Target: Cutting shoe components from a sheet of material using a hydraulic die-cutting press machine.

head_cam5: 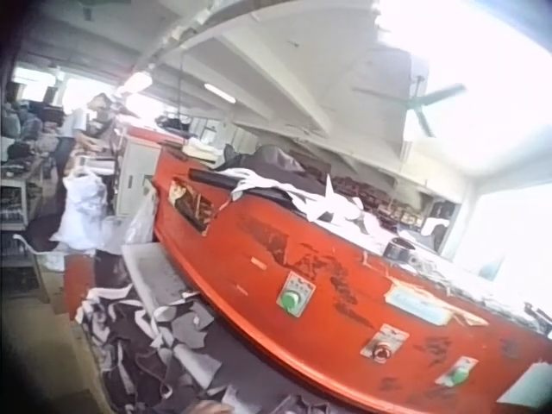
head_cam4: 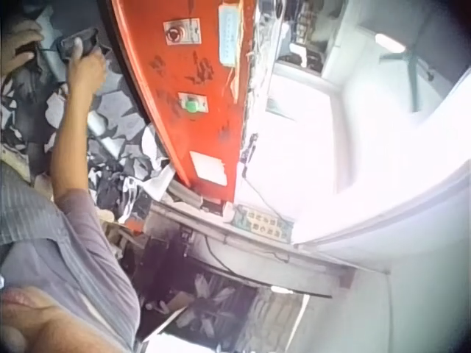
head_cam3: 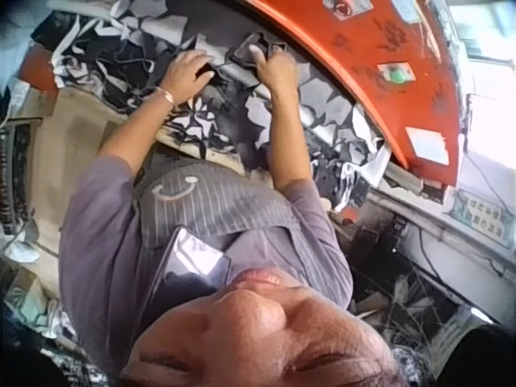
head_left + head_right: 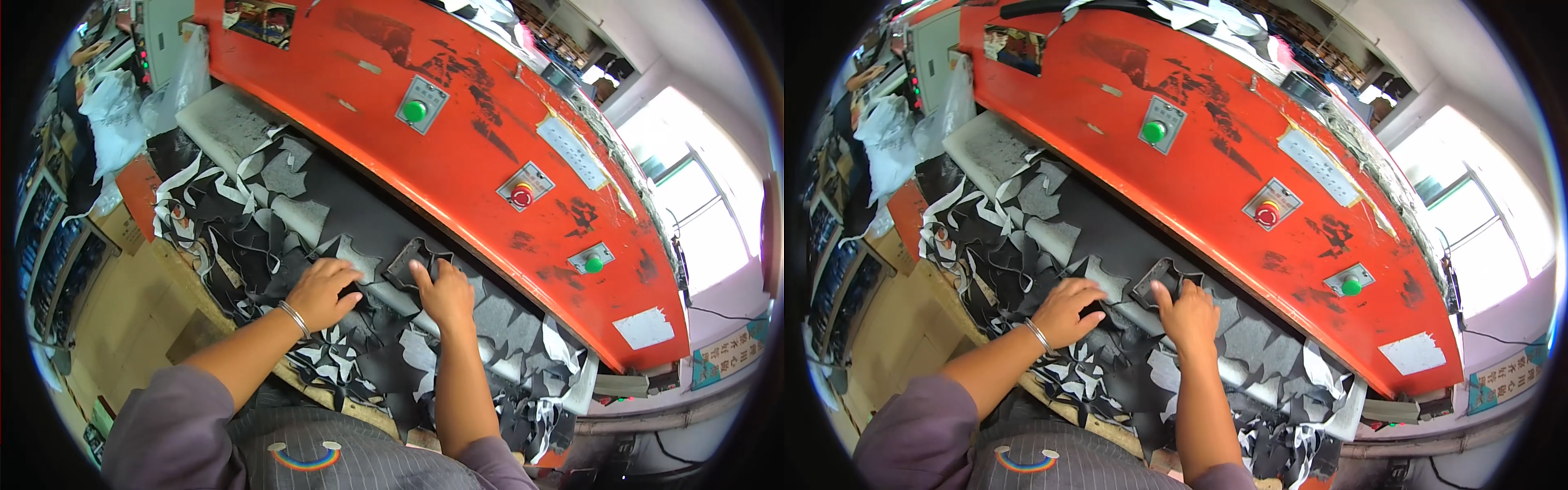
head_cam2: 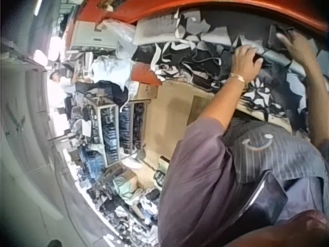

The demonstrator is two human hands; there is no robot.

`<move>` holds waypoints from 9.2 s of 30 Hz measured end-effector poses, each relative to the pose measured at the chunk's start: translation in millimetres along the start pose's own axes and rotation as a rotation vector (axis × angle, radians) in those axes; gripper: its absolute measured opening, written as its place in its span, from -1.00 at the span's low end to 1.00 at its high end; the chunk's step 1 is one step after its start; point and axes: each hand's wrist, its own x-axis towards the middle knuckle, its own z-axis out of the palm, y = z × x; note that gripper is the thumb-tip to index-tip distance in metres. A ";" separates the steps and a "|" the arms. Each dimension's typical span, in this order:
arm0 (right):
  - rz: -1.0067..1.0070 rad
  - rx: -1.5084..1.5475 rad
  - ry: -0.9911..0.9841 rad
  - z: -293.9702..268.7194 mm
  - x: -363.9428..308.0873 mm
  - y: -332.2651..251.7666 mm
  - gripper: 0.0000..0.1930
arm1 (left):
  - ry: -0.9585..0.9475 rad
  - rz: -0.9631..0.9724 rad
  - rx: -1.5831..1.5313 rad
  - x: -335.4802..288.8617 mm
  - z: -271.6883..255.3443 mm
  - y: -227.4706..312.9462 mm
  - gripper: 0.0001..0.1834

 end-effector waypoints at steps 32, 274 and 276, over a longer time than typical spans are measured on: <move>0.294 0.959 0.142 12.3 5.1 24.5 -0.91 | -0.833 0.047 -0.441 -5.9 69.1 -5.1 -0.61; 0.015 0.750 -0.084 105.4 0.3 -120.4 -0.91 | -0.715 -0.284 -1.296 77.3 -43.6 -132.8 -0.28; 0.049 0.706 -0.229 99.3 -1.0 -111.8 -0.85 | -0.733 -0.353 -1.394 67.5 -47.1 -139.4 -0.31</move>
